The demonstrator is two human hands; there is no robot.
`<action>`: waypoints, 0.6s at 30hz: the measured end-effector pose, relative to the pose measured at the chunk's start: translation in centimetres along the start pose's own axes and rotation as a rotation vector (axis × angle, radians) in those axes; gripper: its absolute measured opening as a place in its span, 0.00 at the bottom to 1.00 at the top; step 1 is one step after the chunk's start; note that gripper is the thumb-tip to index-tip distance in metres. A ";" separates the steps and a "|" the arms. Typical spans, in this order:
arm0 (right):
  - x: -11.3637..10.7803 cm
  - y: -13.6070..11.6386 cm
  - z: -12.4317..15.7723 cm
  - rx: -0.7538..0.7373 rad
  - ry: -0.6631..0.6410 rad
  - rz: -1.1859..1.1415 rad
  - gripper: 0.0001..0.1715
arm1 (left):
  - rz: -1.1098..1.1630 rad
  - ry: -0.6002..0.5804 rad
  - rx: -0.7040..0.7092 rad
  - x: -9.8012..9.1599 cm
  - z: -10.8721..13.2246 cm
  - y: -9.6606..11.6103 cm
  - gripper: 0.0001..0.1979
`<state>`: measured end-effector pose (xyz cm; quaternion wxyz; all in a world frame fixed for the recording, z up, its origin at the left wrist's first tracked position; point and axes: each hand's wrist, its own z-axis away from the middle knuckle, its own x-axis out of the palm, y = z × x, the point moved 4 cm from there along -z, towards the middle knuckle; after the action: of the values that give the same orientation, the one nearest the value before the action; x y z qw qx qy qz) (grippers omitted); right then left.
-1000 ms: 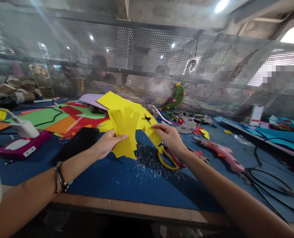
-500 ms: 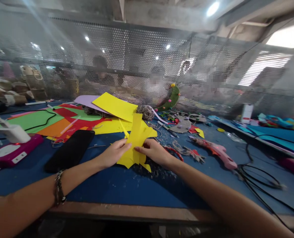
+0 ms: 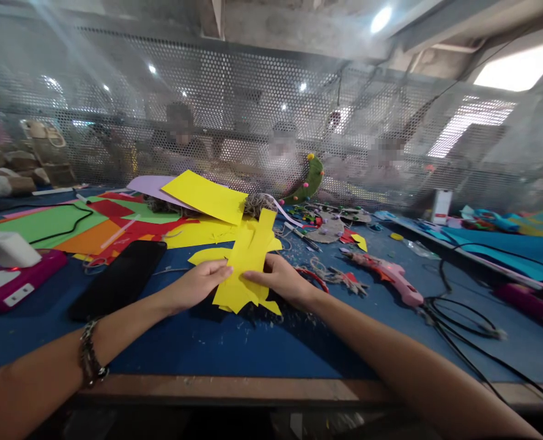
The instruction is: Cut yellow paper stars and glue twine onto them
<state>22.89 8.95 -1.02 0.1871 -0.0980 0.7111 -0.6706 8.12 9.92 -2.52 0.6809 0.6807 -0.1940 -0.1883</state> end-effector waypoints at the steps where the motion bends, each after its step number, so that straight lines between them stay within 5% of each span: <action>1: 0.0 0.0 0.0 0.008 0.006 -0.010 0.22 | -0.002 -0.033 0.000 0.2 0.1 0.1 0.11; 7: -1.0 0.7 -0.5 0.014 0.050 -0.101 0.22 | -0.002 -0.173 0.015 0.8 0.4 1.4 0.15; 13: -2.9 0.4 -0.8 0.028 0.127 -0.138 0.19 | -0.035 -0.056 0.029 -0.3 0.1 1.4 0.14; 18: -6.1 -0.1 -1.3 -0.004 0.326 -0.118 0.12 | 0.071 0.102 0.039 -1.2 0.0 1.3 0.11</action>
<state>27.89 12.48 -0.06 0.0293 -0.0301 0.7264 -0.6860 7.09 10.55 -1.24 0.6827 0.6952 -0.1869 -0.1251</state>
